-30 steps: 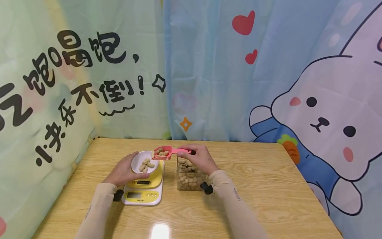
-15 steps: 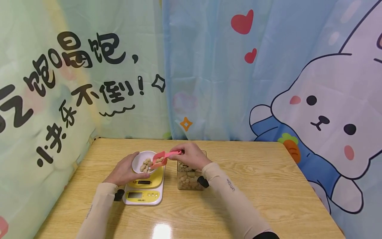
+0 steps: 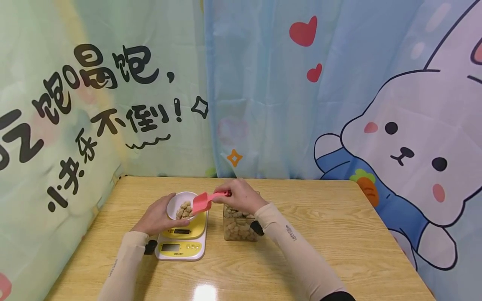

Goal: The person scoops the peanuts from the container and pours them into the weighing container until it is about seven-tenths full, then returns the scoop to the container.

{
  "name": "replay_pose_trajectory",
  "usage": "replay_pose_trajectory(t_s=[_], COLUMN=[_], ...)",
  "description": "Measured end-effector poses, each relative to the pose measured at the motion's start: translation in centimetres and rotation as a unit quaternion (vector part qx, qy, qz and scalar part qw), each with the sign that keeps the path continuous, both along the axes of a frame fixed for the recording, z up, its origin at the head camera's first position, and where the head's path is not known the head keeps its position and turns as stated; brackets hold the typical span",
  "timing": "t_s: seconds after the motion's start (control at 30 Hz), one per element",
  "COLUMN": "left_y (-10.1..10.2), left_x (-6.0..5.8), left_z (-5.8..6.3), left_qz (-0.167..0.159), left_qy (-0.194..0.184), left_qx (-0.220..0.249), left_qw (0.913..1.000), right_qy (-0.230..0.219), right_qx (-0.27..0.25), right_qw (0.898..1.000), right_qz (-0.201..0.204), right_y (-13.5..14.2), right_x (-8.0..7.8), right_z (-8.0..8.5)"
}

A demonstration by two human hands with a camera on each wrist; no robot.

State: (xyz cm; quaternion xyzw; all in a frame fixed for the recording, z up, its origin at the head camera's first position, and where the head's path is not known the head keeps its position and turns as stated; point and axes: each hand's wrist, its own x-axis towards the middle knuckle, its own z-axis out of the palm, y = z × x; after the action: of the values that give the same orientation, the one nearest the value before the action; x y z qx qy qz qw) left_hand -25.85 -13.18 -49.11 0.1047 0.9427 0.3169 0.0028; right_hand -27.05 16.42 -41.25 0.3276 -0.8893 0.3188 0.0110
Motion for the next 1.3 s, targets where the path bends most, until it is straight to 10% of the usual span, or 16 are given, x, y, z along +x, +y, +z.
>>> replay_pose_trajectory(t_s=[0.37, 0.77, 1.3], left_y=[-0.2, -0.4, -0.4], left_x=[0.1, 0.3, 0.4], left_z=[-0.2, -0.1, 0.0], left_qz=[-0.006, -0.022, -0.022], left_qy=[0.008, 0.013, 0.01], left_qx=[0.003, 0.006, 0.001], left_qw=[0.9999, 0.9996, 0.9997], right_qy=[-0.078, -0.062, 0.026], right_qx=[-0.136, -0.151, 0.061], right_qw=[0.986, 0.981, 0.997], right_qz=[-0.056, -0.106, -0.049], right_y=[3.7, 10.0, 12.8], right_x=[0.6, 2.0, 2.2], right_z=[-1.9, -1.0, 1.3])
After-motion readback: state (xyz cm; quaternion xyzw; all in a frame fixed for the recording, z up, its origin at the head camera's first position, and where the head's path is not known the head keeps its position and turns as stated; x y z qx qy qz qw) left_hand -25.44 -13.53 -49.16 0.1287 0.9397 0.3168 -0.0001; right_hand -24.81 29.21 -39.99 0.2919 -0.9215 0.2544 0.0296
